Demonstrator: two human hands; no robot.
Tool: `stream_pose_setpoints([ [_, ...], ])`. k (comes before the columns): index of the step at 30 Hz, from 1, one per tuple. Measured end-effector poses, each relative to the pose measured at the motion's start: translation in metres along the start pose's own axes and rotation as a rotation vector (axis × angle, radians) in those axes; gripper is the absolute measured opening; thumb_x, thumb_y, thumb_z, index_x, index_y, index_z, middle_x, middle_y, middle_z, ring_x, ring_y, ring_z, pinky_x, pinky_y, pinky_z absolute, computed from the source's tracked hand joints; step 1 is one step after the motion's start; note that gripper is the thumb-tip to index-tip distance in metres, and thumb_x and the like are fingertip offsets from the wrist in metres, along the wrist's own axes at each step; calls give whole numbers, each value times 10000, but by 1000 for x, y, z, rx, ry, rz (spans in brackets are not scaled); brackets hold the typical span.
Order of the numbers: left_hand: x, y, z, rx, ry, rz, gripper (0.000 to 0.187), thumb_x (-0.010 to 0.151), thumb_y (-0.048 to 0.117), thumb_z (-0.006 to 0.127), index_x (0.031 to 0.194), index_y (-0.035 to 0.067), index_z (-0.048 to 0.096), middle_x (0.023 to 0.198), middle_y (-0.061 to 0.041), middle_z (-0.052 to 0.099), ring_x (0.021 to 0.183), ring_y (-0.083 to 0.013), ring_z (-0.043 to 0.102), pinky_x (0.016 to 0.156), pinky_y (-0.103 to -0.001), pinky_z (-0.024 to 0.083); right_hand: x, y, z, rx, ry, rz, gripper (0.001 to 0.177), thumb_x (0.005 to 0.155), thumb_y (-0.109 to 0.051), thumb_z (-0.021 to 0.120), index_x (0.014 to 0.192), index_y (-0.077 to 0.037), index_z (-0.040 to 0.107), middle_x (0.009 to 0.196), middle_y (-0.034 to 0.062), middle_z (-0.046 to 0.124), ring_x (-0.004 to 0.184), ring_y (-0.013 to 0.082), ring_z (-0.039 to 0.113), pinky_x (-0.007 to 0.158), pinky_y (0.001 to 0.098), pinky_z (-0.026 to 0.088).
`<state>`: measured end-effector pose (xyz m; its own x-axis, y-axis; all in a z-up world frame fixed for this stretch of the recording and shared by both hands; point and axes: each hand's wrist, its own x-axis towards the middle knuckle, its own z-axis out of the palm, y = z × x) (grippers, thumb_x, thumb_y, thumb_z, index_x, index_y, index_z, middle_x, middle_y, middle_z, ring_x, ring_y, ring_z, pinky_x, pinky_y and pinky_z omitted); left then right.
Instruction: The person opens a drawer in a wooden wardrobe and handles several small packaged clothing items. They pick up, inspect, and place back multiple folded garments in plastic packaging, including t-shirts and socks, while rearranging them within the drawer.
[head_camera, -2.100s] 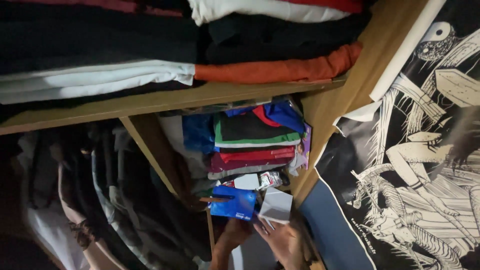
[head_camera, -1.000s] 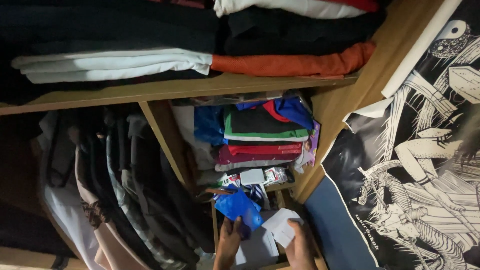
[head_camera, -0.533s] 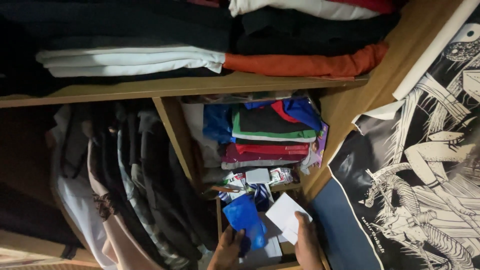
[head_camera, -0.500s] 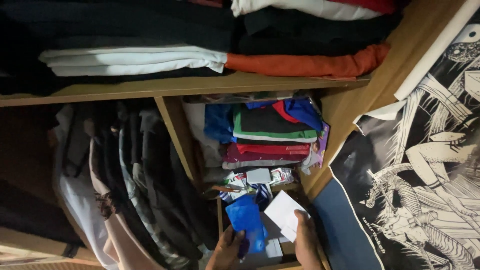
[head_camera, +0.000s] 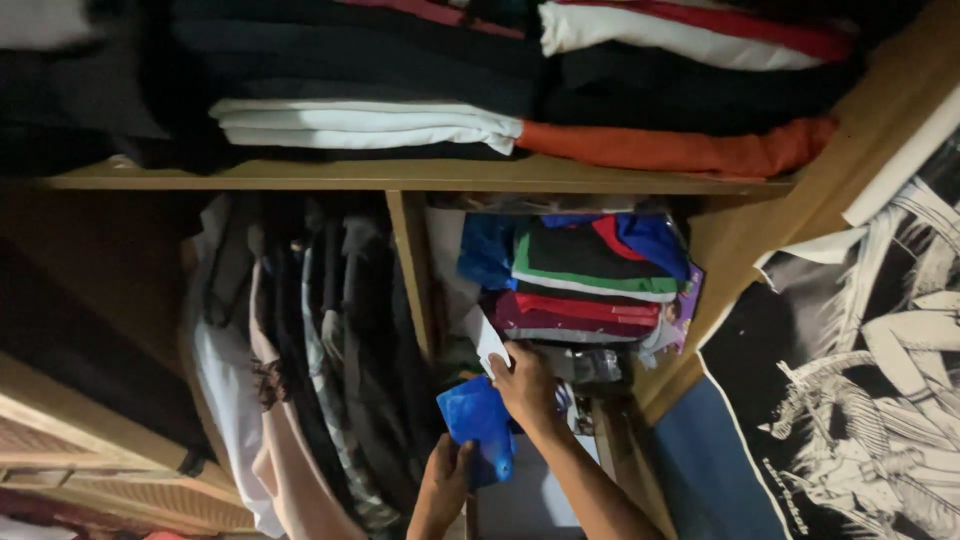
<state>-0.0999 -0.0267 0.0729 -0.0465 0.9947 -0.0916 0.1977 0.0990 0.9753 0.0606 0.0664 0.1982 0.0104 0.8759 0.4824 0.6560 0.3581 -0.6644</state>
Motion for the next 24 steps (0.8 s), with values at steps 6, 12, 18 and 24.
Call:
stream_pose_setpoints([
  [6, -3, 34, -12, -74, -38, -181, 322, 1064, 431, 506, 920, 145, 539, 806, 0, 520, 735, -111, 524, 702, -326, 446, -2, 11, 24, 81, 155, -104, 275, 869, -183, 806, 1108, -80, 719, 1014, 112, 786, 934, 299, 759, 788, 416, 582],
  [12, -1, 34, -14, -85, -30, -259, 315, 1059, 441, 517, 951, 148, 552, 792, -12, 520, 706, -127, 517, 704, -327, 438, 1, -2, 22, -68, 230, -299, 135, 889, -125, 794, 825, -103, 676, 836, 62, 642, 697, 264, 619, 582, 415, 480],
  [18, -3, 49, -21, -29, -53, -335, 318, 1050, 471, 494, 1042, 173, 602, 881, -16, 609, 778, -152, 606, 765, -329, 482, 10, -25, 23, 61, 61, -308, 267, 947, -101, 696, 713, -99, 567, 610, 51, 587, 561, 179, 569, 553, 359, 433],
  [24, -3, 38, -24, 62, -20, -291, 308, 1043, 447, 518, 1031, 158, 622, 838, -13, 629, 748, -135, 614, 742, -303, 491, 7, -24, 29, -78, 2, -420, 125, 912, -41, 699, 989, -28, 796, 916, 98, 798, 765, 260, 756, 667, 370, 600],
])
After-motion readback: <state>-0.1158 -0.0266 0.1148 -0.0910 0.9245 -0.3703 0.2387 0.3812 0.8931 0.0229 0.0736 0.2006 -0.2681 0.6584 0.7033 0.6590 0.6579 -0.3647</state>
